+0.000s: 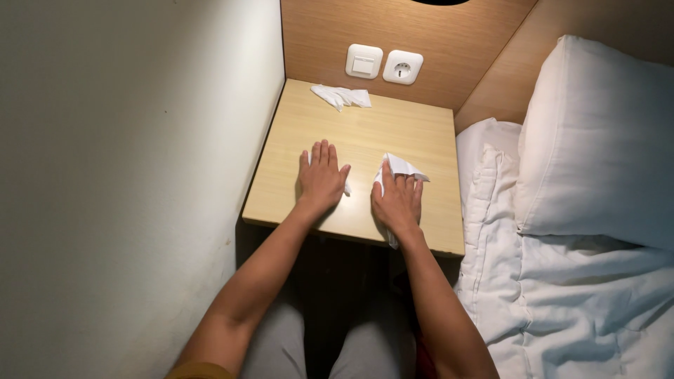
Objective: Wiping down various surfaces in a hotel room including a nightstand, bed edge, and desk using tissues.
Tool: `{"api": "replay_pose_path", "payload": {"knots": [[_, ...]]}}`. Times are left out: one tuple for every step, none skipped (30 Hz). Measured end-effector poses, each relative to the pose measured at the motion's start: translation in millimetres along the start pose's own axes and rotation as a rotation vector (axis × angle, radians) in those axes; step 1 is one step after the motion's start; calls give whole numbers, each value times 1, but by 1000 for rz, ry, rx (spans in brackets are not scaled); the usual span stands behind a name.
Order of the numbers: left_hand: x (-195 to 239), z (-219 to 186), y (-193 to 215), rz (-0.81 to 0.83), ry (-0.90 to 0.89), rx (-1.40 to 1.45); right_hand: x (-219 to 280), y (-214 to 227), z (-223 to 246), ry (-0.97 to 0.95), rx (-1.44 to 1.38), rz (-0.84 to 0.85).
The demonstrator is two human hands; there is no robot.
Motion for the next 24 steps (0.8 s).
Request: {"api": "replay_pose_path", "payload": {"knots": [[-11, 5, -3, -5, 4, 0, -2, -5, -3, 6, 1, -2], [-24, 13, -5, -7, 45, 6, -5, -6, -5, 12, -5, -43], [-35, 22, -7, -6, 86, 11, -7, -7, -8, 16, -12, -83], [-46, 26, -8, -9, 89, 9, -10, -6, -7, 20, -14, -83], [-57, 29, -7, -26, 92, 32, -12, -6, -8, 16, -20, -89], [-68, 32, -7, -43, 95, 56, -14, -6, -10, 13, -26, -94], [-75, 31, -7, -40, 92, 54, -17, -4, -11, 9, -29, -93], [-82, 29, -7, -40, 84, 49, -20, -5, -14, -19, -25, -70], [-89, 30, -5, -41, 77, 43, -25, -6, -16, -46, -21, -46], [-95, 30, -9, -39, 76, 41, -28, -7, -17, -48, -23, -45], [-101, 29, -11, -49, 55, 33, -32, -5, -17, -58, -15, -72], [-107, 28, -13, -58, 34, 25, -36, -4, -17, -68, -7, -98], [-107, 26, -11, -58, 36, 24, -43, -7, -19, -67, -8, -97], [-107, 24, -10, -47, 32, 27, -51, -9, -19, -53, 6, -101], [-108, 21, -9, -36, 29, 33, -59, -11, -19, -39, 23, -106], [-109, 19, -11, -36, 32, 34, -67, -12, -20, -37, 25, -104], [-110, 16, -11, -49, 14, 36, -75, -13, -19, -34, 13, -103], [-110, 14, -12, -62, -3, 38, -83, -14, -18, -32, 2, -102], [-113, 13, -11, -59, 0, 33, -86, -11, -15, -30, -3, -98], [-116, 12, -12, -59, -5, 21, -90, -9, -12, -32, 9, -80], [-117, 7, -14, -54, -14, 13, -92, -7, -12, -41, 23, -60], [-119, 7, -16, -45, -15, 10, -95, -10, -13, -46, 20, -54], [-124, 5, -14, -76, -40, 16, -102, -9, -12, -13, 15, -60], [-128, 3, -11, -107, -64, 22, -108, -9, -9, 21, 10, -67]]}}
Point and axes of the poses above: each hand's wrist, its own x-axis away from the middle knuckle, its own y-axis out of the back of the hand, z = x × y, the point moved 9 cm from there along -x, towards the middle knuckle, and after that the axes turned 8 degrees about y, right-handed, at the moved point
